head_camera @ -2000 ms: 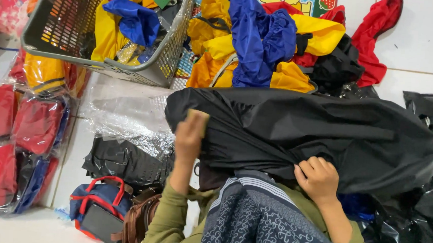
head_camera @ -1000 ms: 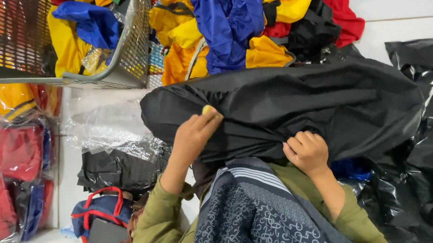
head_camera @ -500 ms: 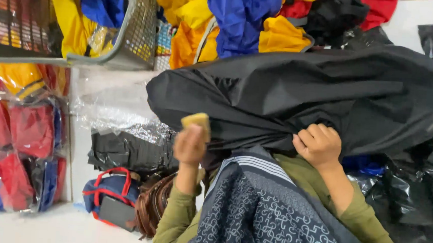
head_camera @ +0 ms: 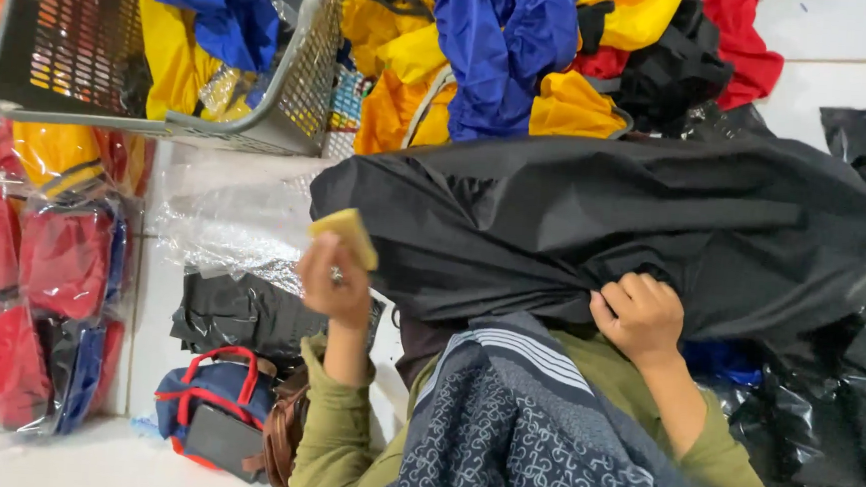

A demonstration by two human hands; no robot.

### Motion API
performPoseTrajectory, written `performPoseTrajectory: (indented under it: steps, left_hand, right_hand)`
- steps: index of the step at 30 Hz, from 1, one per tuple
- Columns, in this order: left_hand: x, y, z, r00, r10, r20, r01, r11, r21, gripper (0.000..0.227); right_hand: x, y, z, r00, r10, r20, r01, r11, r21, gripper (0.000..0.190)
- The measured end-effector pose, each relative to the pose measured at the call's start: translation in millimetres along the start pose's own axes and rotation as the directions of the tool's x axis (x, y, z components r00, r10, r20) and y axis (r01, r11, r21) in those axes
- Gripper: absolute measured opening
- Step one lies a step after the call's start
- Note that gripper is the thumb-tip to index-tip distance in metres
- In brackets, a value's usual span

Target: Trimming and fitting a black protective cover onto a motorcycle seat base

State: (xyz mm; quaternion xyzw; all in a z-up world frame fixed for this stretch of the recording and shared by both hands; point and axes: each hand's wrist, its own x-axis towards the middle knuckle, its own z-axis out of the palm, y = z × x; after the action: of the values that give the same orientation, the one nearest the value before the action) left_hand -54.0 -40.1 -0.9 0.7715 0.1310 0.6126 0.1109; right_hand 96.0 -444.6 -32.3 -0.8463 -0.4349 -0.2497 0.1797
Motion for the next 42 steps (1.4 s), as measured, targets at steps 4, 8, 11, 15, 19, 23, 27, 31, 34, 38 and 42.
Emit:
performPoseTrajectory:
  steps: [4,8,11,15,19,23,27,31,34,38,42]
  left_hand:
    - [13,16,23,0.837,0.316,0.447,-0.297,0.948,-0.114,0.025]
    - [-3,-99,25,0.929,0.077,0.362,-0.129,0.984,0.120,0.012]
    - [19,-115,4,0.960,-0.078,0.270,-0.002,0.959,0.283,0.009]
    - [52,-7,7,0.990,-0.089,0.110,0.088,0.996,0.016,0.016]
    - [4,71,25,0.887,0.191,0.421,-0.053,0.947,-0.317,0.024]
    - [-6,24,40,0.783,0.363,0.505,-0.286,0.931,-0.226,0.022]
    - [4,-109,44,0.897,0.119,0.426,-0.269,0.912,0.310,0.012]
    - [36,-115,24,0.931,-0.089,0.353,-0.022,0.954,0.300,0.006]
    - [33,-14,20,0.986,-0.031,0.164,0.011,0.992,0.127,0.010]
    - [6,121,14,0.873,0.163,0.460,-0.013,0.950,-0.311,0.015]
    - [-27,72,25,0.824,0.255,0.506,-0.053,0.924,-0.379,0.019]
  right_hand:
    - [7,-1,-3,1.000,-0.013,0.018,0.013,1.000,-0.016,0.035]
    - [13,-3,-5,1.000,0.022,0.017,-0.022,1.000,0.013,0.035]
    - [3,-1,-5,1.000,0.017,0.011,-0.017,1.000,0.012,0.036]
    - [3,1,-1,1.000,0.000,0.005,0.000,1.000,-0.008,0.032]
    - [7,-1,-3,1.000,-0.006,0.006,0.005,1.000,0.009,0.031]
    - [17,-4,-12,1.000,0.014,0.009,-0.014,0.999,0.040,0.031]
    - [20,-5,-10,1.000,0.019,-0.011,-0.019,0.998,0.063,0.032]
    - [15,-1,-6,0.999,0.034,-0.036,-0.032,0.999,0.042,0.033]
    - [11,-6,-6,0.998,0.055,-0.010,-0.054,0.997,0.059,0.034]
    - [16,-5,-11,1.000,0.026,0.009,-0.026,0.999,0.047,0.034]
    - [13,1,-5,0.999,-0.038,-0.038,0.040,0.998,0.045,0.035]
